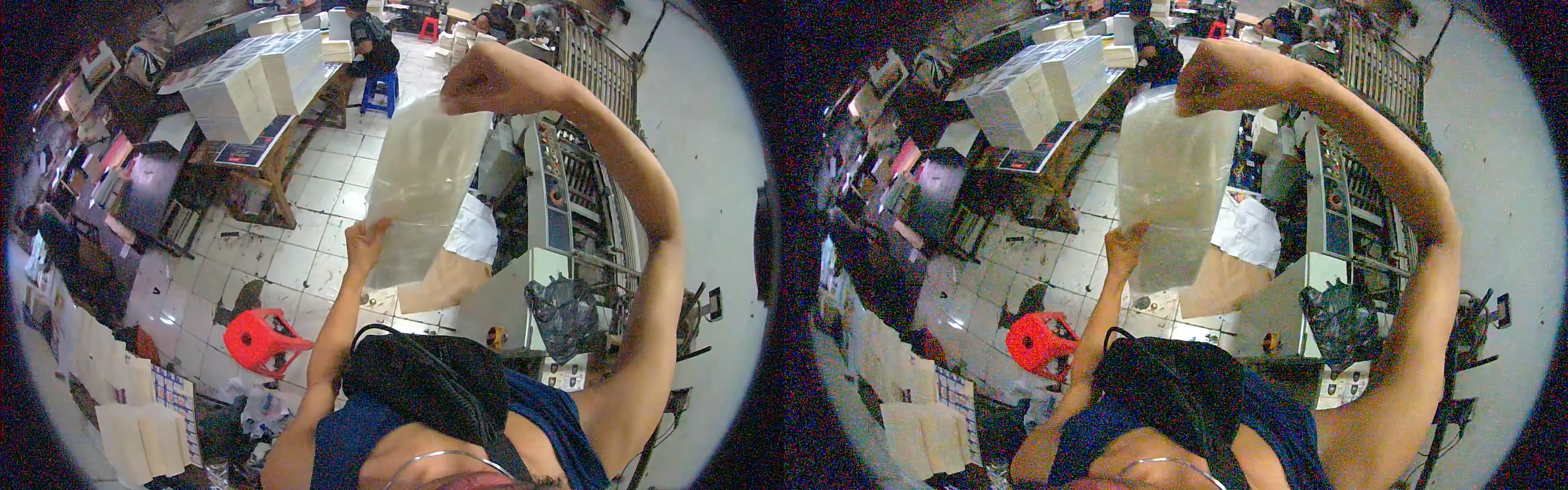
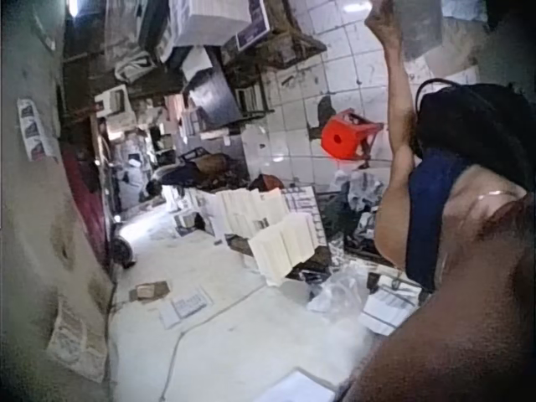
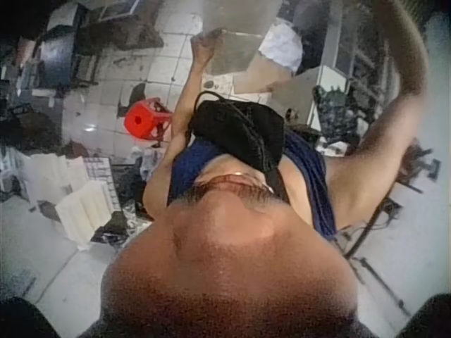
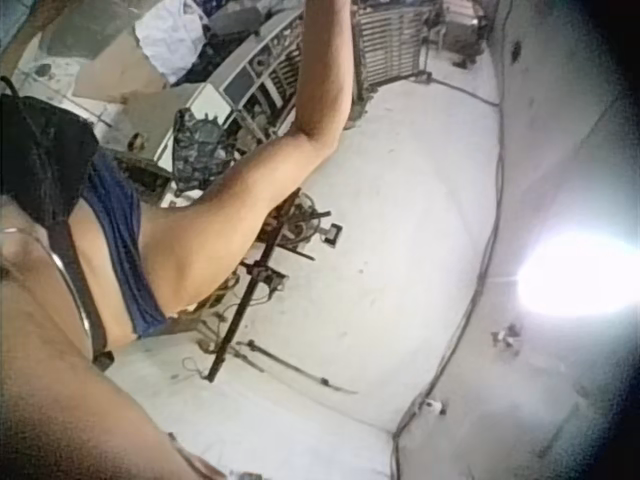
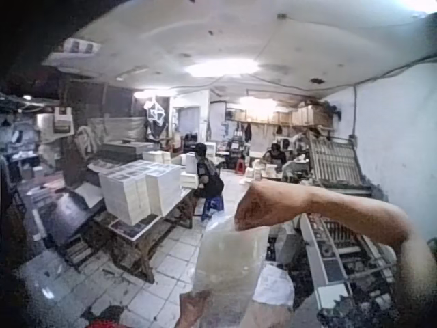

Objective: The person picks up a plastic bag and uses a handheld heat sealer to seal the opening of the bag containing paper items.

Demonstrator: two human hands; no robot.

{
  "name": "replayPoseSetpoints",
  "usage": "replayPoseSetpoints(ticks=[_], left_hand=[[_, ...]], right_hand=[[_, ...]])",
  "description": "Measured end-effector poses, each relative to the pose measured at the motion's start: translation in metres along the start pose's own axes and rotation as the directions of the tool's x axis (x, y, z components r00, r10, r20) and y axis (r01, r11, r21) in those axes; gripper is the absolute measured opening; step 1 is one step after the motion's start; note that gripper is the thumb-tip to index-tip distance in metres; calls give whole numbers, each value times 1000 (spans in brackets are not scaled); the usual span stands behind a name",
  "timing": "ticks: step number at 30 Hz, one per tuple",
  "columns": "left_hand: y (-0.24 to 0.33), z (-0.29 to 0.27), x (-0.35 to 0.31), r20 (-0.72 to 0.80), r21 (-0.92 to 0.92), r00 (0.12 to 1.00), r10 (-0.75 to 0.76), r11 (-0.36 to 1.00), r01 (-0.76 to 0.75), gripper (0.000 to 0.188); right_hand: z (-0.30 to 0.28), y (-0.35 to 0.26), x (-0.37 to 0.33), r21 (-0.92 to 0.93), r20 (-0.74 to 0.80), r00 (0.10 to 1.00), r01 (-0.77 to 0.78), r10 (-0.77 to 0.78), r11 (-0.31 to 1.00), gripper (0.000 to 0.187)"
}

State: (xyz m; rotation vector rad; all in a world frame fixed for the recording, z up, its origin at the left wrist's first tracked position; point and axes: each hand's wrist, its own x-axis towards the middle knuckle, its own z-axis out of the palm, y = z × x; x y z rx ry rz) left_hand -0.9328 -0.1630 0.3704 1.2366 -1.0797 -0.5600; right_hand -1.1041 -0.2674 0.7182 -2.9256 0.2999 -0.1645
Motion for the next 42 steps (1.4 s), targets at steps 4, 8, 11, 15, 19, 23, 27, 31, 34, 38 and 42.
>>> replayPoseSetpoints(ticks=[4, 8, 11, 15, 19, 23, 27, 31, 34, 38, 42], left_hand=[[-12, 3, -1, -9, -108, 999, -33, 994, 32, 11], [-4, -5, -3, 84, 9, 996, 29, 1000, -30, 17], [1, -10, -1, 127, -219, 992, 8, 975, 21, 16], [10, -21, 4, 328, 112, 943, 46, 990, -87, 18], [14, -26, -1, 314, -68, 949, 5, 998, 17, 21], [27, -27, -7, 286, -96, 957, -49, 992, 79, 21], [14, -27, -9, 246, -8, 962, -115, 993, 121, 18], [-11, -25, -5, 248, 284, 945, 214, 916, -283, 16], [28, -21, -3, 194, 272, 967, -163, 956, 107, 16], [14, -26, 1, 169, 184, 981, 96, 975, -127, 17], [16, -27, 6, 227, 158, 970, 84, 980, -122, 22]], right_hand=[[-1, 6, 7, -36, 105, 991, -76, 79, 996, 28], [11, 12, 20, -125, 379, 921, -48, 92, 991, 35], [29, -4, 20, -96, 287, 957, 70, -40, 993, 36], [42, -31, 16, -137, 176, 984, 25, -1, 990, 36], [46, -44, 16, -3, 10, 999, -42, 42, 999, 27], [47, -39, 11, 44, -37, 999, -17, 18, 999, 17], [37, -42, 6, -162, -86, 989, 103, -119, 981, 12], [26, -48, 1, -112, -357, 934, -11, -30, 994, 8], [47, -40, -5, 82, -278, 953, -104, 123, 991, 9], [56, -34, -6, -346, -154, 943, 229, -296, 910, 6], [32, -37, -3, -794, -199, 830, 175, -521, 582, 12]])
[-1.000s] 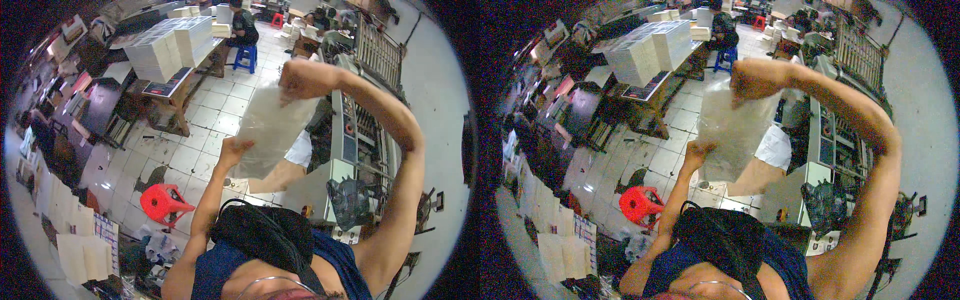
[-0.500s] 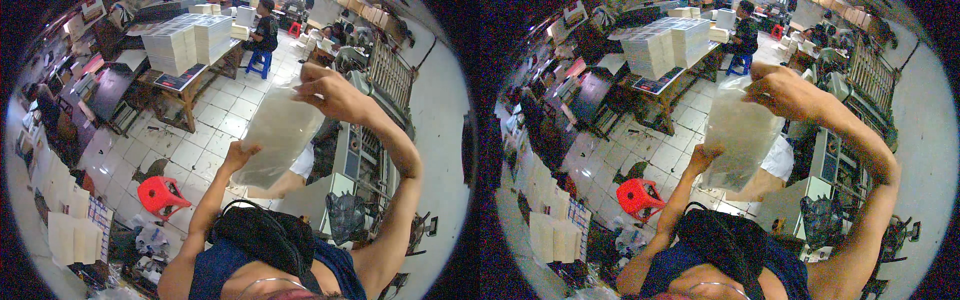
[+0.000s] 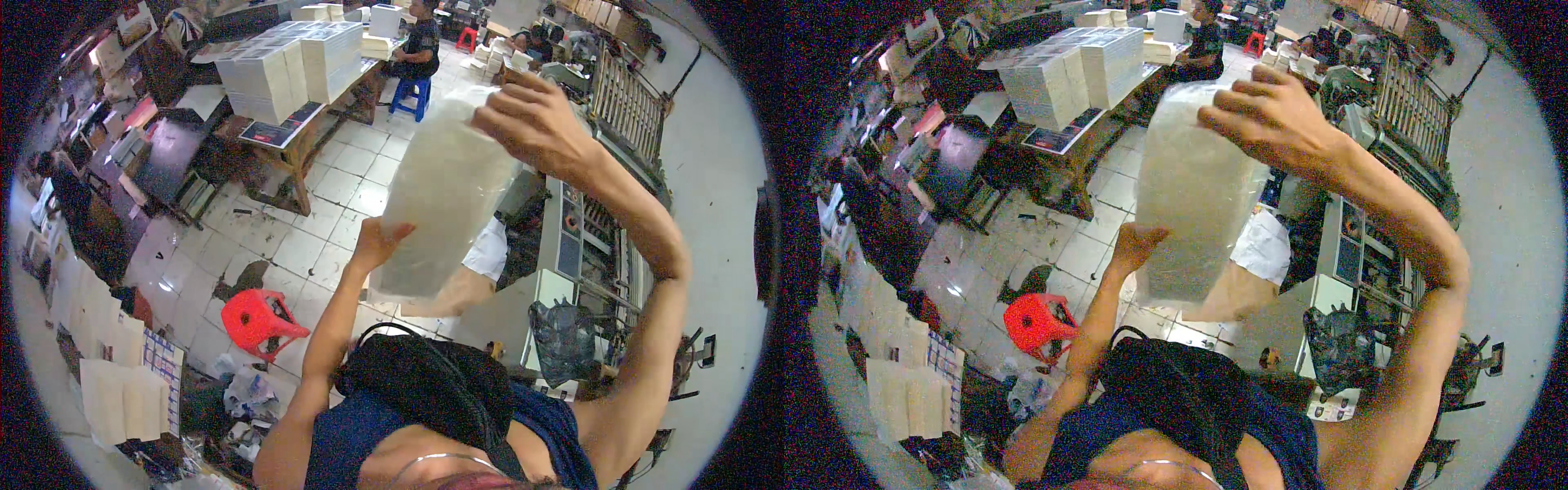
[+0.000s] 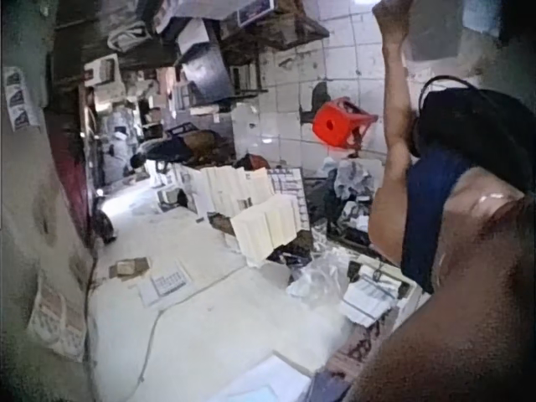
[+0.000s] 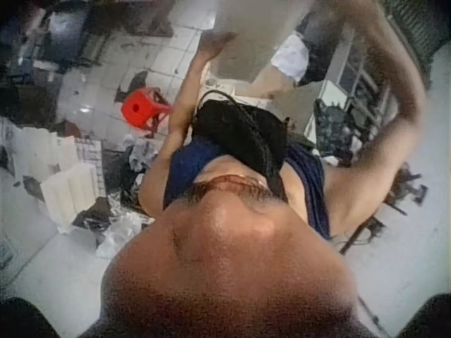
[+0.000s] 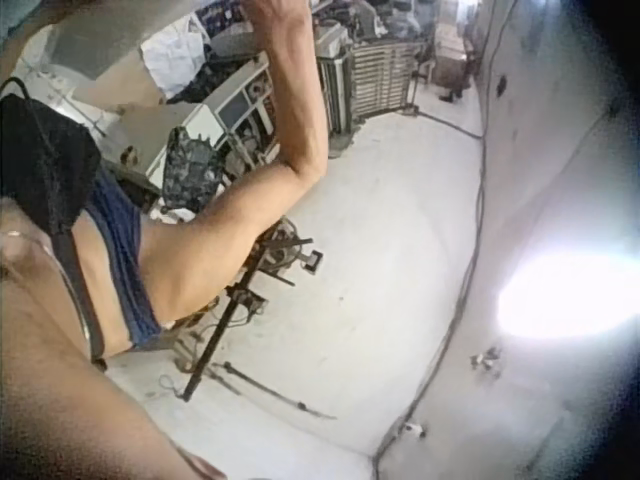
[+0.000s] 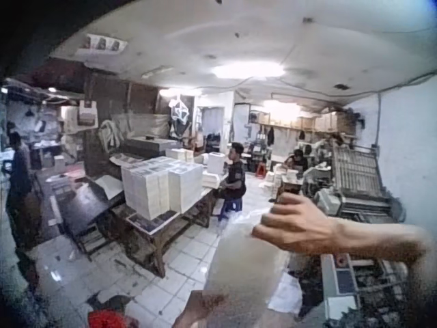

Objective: The person picks up a plastic bag and uses a handheld heat sealer to seal the opening of the bag containing paper items.

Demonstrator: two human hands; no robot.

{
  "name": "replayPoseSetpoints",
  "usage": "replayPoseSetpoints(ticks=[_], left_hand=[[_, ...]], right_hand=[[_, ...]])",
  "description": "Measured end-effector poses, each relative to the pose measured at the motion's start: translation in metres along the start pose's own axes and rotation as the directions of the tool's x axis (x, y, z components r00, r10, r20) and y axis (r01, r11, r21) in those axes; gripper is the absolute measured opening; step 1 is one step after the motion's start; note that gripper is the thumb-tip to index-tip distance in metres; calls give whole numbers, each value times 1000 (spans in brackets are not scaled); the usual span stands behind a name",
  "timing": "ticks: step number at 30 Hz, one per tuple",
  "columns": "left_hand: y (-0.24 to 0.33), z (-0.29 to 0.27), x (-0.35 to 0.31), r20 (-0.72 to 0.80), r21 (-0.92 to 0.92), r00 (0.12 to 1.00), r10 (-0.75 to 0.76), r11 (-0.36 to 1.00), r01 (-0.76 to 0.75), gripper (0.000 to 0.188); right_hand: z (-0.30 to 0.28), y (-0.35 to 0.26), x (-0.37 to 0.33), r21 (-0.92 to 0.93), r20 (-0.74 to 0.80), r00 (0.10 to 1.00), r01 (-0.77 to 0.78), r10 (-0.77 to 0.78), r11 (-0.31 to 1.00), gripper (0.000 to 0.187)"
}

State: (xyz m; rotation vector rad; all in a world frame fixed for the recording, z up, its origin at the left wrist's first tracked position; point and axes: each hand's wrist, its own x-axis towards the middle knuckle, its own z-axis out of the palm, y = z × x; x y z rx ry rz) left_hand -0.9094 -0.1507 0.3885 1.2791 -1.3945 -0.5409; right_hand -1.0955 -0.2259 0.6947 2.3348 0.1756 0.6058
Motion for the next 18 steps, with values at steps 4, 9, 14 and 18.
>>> replayPoseSetpoints(ticks=[4, 9, 14, 18], left_hand=[[-22, 6, -8, 84, 83, 994, 71, 993, -78, 28], [-3, 8, -8, 201, 5, 957, -207, 978, 210, 33], [-41, 14, -6, 110, 68, 993, 44, 996, -52, 26], [-46, 30, -9, 189, -272, 972, -143, 943, 192, 27]], right_hand=[[4, 10, -4, 114, 193, 958, 194, -214, 974, 24], [10, 1, -14, 307, 291, 954, -18, -76, 951, 11], [-1, -4, -9, 426, 190, 978, -162, 87, 890, 17], [-44, 29, 5, 318, 241, 946, -289, 218, 903, 18]])
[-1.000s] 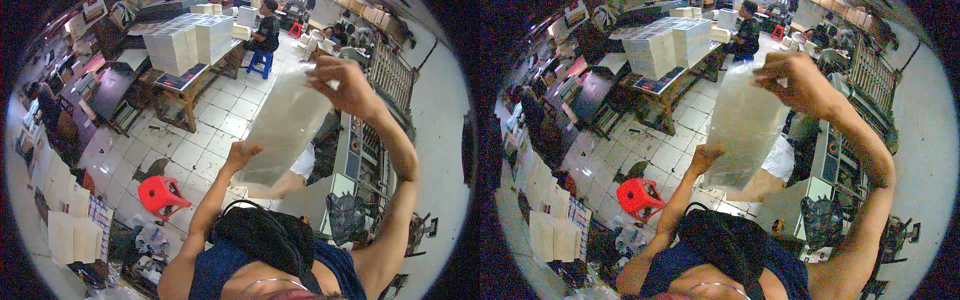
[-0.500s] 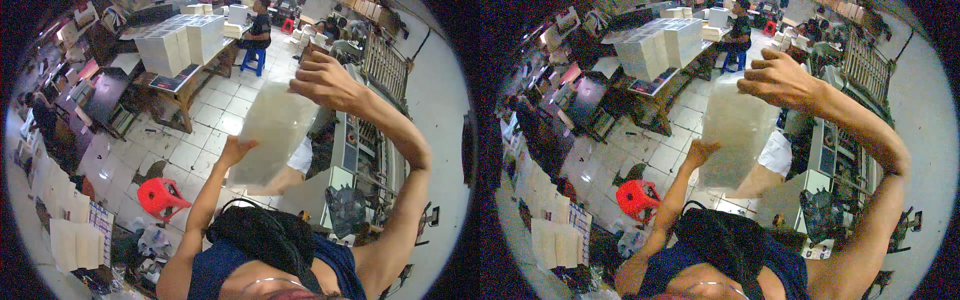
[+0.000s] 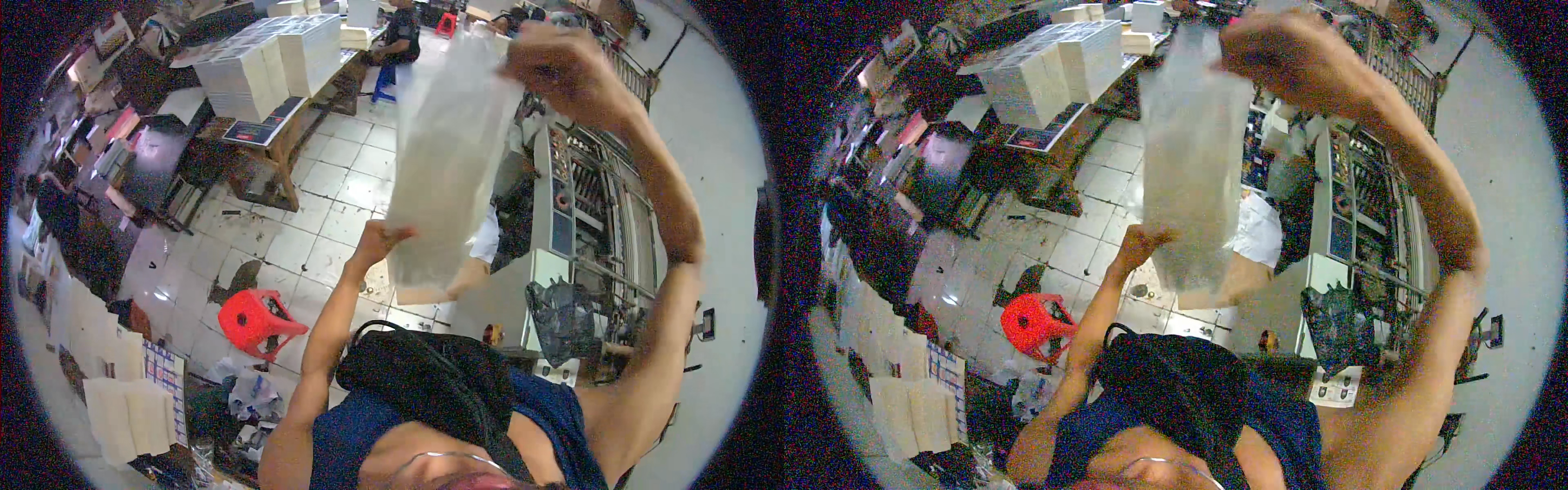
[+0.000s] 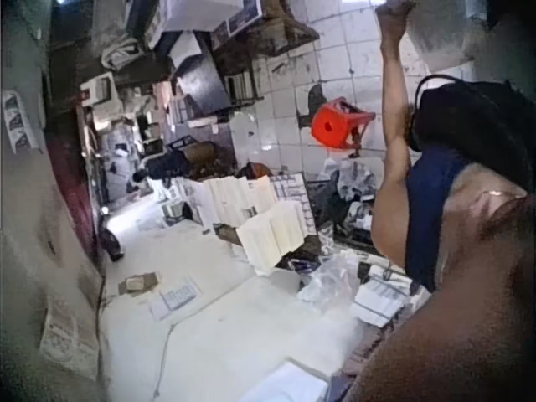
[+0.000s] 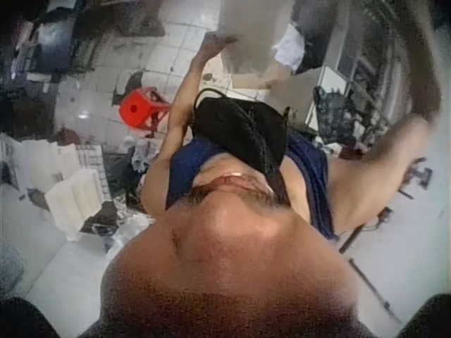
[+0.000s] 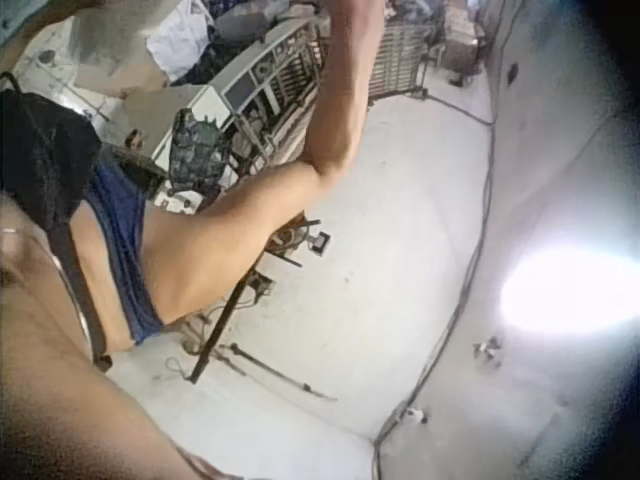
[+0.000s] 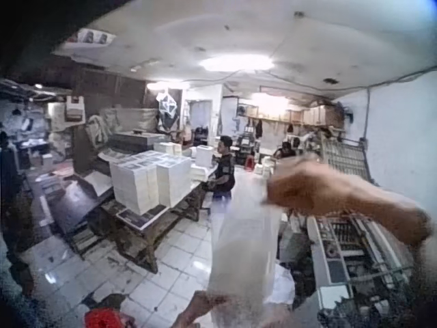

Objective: The person picks up a plastic bag and uses a handheld heat sealer to seal the opening of the bag containing paper items.

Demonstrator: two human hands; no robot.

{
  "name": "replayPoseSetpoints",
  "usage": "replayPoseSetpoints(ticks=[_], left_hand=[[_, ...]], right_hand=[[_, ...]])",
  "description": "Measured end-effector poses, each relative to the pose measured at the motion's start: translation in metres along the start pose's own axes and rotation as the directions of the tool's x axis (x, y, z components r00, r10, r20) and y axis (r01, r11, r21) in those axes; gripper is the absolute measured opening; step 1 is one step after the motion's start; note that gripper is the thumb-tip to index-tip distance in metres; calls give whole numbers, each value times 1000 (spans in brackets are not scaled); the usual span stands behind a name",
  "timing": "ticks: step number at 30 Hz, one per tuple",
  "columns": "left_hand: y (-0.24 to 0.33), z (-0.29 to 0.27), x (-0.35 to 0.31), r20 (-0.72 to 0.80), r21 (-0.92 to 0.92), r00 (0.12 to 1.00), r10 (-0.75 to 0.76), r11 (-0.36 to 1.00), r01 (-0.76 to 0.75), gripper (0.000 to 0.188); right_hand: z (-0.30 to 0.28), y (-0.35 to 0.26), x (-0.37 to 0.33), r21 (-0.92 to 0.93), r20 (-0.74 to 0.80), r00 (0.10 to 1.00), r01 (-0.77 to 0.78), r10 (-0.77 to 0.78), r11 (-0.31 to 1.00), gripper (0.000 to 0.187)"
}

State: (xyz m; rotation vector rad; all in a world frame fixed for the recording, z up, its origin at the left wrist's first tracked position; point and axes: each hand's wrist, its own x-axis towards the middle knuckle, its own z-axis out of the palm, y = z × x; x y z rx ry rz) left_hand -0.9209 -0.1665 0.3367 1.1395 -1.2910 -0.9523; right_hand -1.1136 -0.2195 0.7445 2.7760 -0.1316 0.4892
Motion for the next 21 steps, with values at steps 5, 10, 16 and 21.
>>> replayPoseSetpoints(ticks=[5, 10, 16, 21], left_hand=[[-31, 14, 8, 125, 295, 979, 162, 936, -192, 33], [-11, 23, -4, 100, 159, 995, 5, 987, -21, 28], [-37, 34, -6, 146, 112, 987, -61, 993, 45, 21], [-26, 35, -13, 73, 41, 997, -3, 999, 0, 13]], right_hand=[[19, 2, -13, 84, 269, 962, 32, -54, 996, 7], [15, -6, -21, 131, 377, 926, -91, 35, 987, 9], [2, -7, -16, -96, 325, 925, -173, 196, 980, 13], [-18, 8, -24, 359, 52, 990, -141, 131, 923, 19]])
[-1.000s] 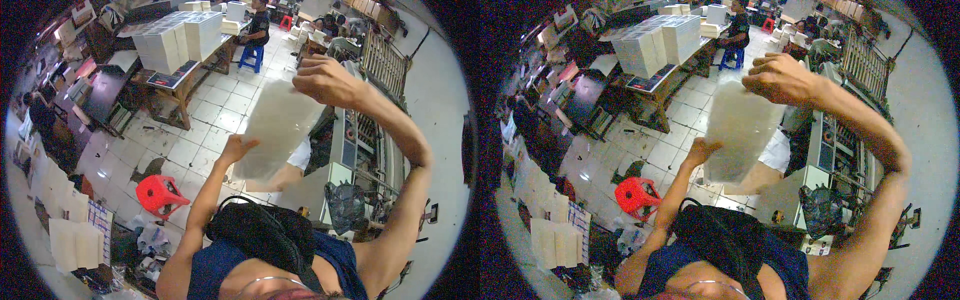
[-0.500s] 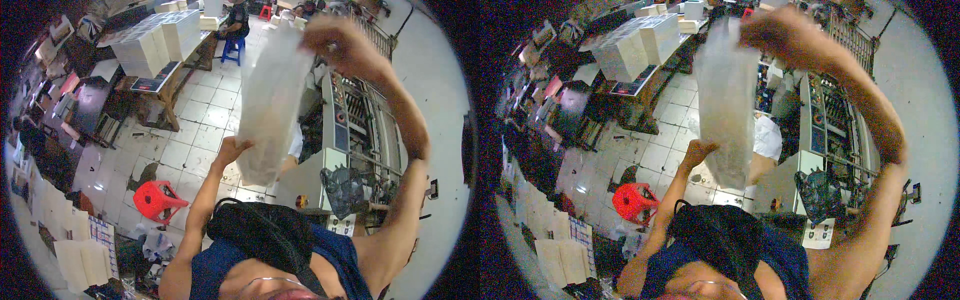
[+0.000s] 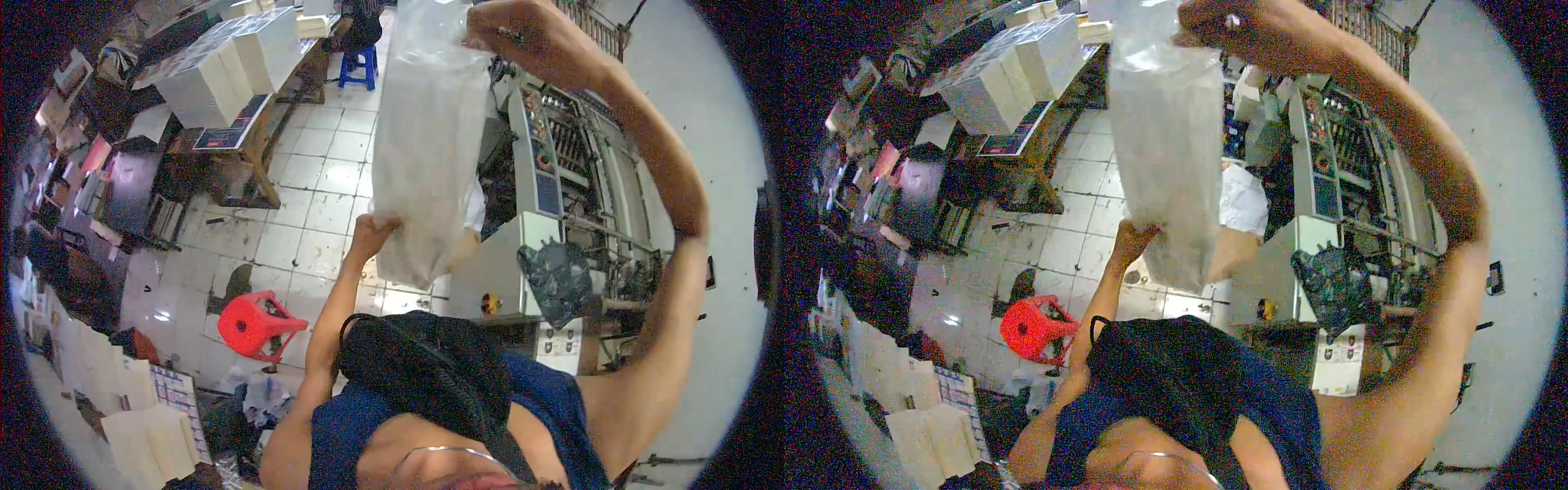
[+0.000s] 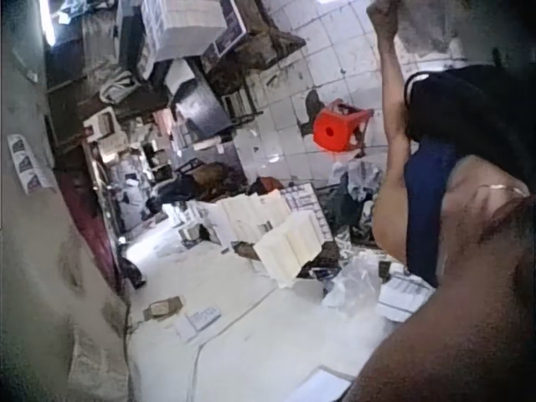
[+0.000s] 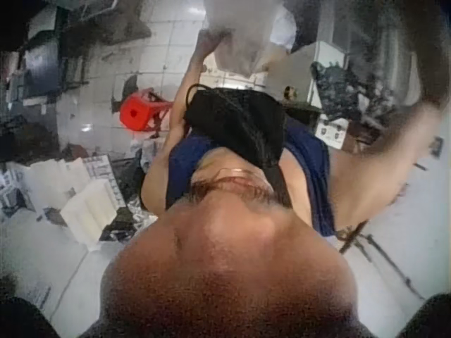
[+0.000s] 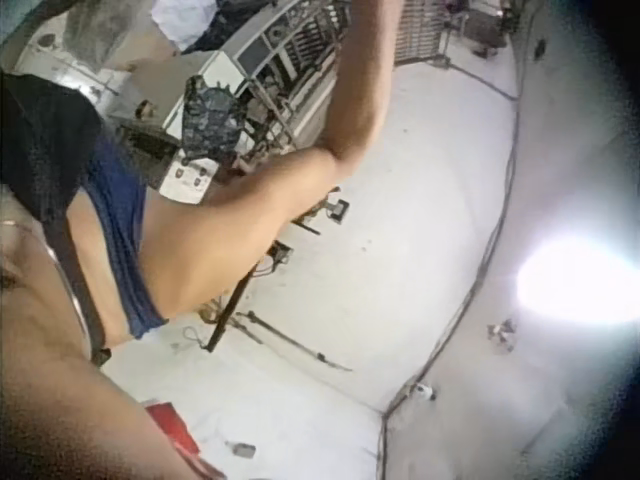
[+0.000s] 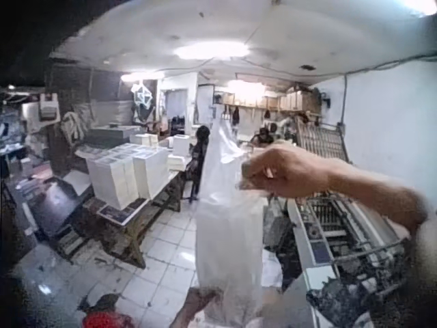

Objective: The person picks up a plastic bag and uses a handheld heat sealer to seal the opening of the bag containing paper items.

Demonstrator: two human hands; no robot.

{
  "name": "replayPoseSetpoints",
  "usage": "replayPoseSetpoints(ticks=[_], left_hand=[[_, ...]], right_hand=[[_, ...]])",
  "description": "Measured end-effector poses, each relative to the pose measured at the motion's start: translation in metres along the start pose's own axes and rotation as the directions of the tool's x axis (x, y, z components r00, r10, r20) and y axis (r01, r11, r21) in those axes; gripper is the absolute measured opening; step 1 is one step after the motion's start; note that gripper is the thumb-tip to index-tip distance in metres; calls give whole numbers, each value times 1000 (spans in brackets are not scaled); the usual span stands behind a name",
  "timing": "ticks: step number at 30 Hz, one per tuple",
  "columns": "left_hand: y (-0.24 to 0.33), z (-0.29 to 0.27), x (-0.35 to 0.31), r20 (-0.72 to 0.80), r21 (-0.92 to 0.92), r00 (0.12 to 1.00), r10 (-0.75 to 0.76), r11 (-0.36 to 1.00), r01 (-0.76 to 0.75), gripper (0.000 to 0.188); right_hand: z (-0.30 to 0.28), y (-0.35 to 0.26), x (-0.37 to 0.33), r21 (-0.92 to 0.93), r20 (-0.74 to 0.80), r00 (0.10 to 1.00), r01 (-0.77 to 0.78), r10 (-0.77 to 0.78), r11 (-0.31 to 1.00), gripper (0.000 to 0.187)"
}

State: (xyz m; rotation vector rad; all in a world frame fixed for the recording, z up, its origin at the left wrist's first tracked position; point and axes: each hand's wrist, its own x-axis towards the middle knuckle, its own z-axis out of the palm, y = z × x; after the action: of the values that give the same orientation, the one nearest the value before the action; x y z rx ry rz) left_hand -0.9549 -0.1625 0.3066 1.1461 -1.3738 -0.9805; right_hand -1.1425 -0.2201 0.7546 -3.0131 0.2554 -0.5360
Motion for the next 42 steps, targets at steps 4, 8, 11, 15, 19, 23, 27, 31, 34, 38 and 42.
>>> replayPoseSetpoints(ticks=[4, 8, 11, 15, 19, 23, 27, 31, 34, 38, 42], left_hand=[[-35, -13, 6, -16, 114, 999, 37, 993, -35, 14], [-41, -3, 9, 71, 188, 997, 10, 982, -23, 18], [-23, 4, 15, 37, 223, 999, -10, 975, 2, 20], [-60, -6, 6, -32, 274, 998, -58, 960, 64, 24], [-87, -1, 23, 13, 188, 1000, 17, 982, -19, 21], [-80, 0, 26, -60, 194, 996, 67, 980, -55, 20], [-77, -2, 23, -101, -50, 990, 99, 993, -104, 18], [-64, 0, 23, -169, -33, 976, 136, 989, -143, 13], [-88, -8, 23, -220, 241, 975, 0, 969, 55, 10], [-95, -10, 16, -257, 188, 966, -31, 979, 81, 11], [-113, -16, 15, -293, 250, 955, 47, 968, 29, 13]], right_hand=[[-15, 3, 13, -99, -337, 937, -129, 88, 987, 15], [-31, 3, 11, -293, -271, 962, -122, 40, 948, 20], [-48, 15, -5, 123, -364, 862, -330, 352, 936, 23], [-46, 27, 21, 240, -367, 905, -133, 216, 962, 31], [-49, 22, 20, 82, -337, 898, -271, 283, 959, 34], [-46, 36, 15, 385, -347, 860, -233, 374, 893, 41], [-32, 45, 15, 670, -228, 837, -236, 497, 704, 48], [-26, 31, 9, 76, -91, 968, -227, 234, 971, 40], [-26, 18, 13, -61, -64, 928, -370, 366, 927, 29], [-19, 23, 9, -20, 34, 965, -258, 258, 966, 19], [-19, 27, 6, -47, 63, 982, -174, 177, 984, 20]])
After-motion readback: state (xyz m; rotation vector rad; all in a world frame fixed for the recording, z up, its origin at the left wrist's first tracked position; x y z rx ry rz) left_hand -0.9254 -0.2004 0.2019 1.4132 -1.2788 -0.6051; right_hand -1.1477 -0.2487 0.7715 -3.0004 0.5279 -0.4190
